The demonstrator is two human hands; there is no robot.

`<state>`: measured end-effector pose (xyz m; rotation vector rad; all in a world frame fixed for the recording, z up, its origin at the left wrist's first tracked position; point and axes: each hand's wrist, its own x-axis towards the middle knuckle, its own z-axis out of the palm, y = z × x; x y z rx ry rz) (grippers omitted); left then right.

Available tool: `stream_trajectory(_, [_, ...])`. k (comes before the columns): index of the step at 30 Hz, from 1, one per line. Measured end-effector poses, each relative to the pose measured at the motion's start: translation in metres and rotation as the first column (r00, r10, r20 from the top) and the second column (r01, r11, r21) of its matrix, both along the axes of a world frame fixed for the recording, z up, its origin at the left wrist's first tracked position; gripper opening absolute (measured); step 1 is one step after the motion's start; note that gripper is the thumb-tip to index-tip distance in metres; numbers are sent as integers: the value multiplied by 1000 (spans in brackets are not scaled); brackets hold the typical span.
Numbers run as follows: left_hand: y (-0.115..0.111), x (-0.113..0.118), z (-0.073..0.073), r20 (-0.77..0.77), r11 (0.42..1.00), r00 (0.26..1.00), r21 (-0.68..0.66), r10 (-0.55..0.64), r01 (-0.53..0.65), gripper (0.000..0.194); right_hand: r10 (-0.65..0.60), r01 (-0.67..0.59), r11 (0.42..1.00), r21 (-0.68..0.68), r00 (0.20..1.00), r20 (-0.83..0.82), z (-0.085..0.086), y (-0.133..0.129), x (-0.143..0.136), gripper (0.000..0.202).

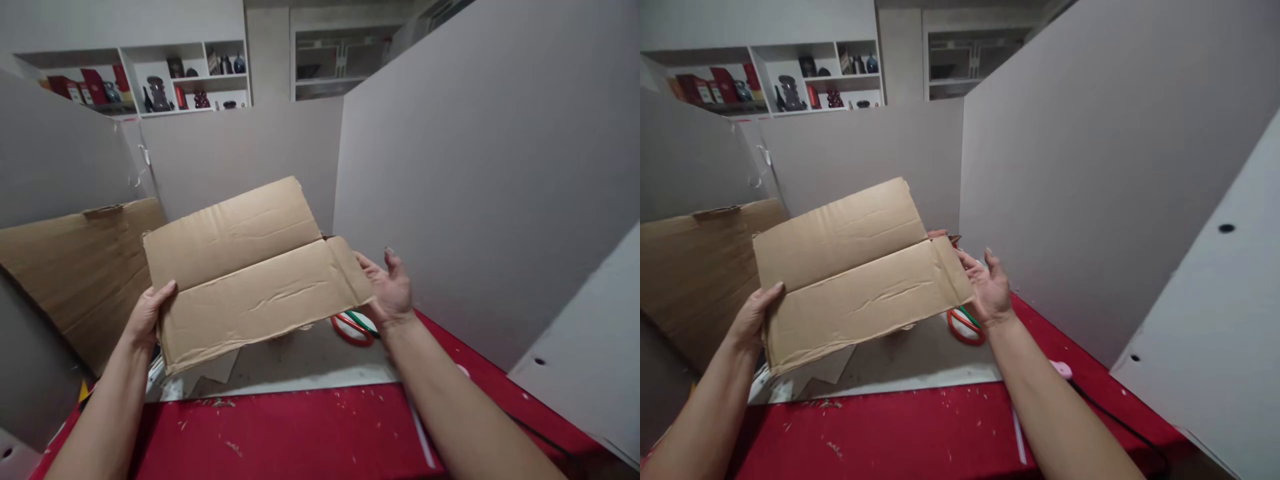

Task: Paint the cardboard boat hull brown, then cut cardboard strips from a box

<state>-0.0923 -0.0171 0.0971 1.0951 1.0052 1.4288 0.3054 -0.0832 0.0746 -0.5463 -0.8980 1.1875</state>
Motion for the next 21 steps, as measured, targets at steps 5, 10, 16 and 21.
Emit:
stream_trajectory(5, [2, 4, -4, -69, 998, 996, -53, -48, 44, 33, 91, -81, 991, -106, 991, 97, -1, 3, 5, 46])
stream_trajectory(10, [3, 6, -4, -90, 990, 992, -110, -93, 83, 36, 202, -148, 958, -247, 956, 212, -11, 5, 5, 30])
stream_trajectory(16, [2, -1, 1, 36, 993, 998, -110, -48, 52, 35, 212, -136, 947, -291, 945, 248, -13, 3, 3, 24])
stream_trajectory(21, [1, -3, 0, 171, 997, 984, -58, -44, 55, 39, 129, -81, 969, -234, 972, 198, -16, 5, -8, 25])
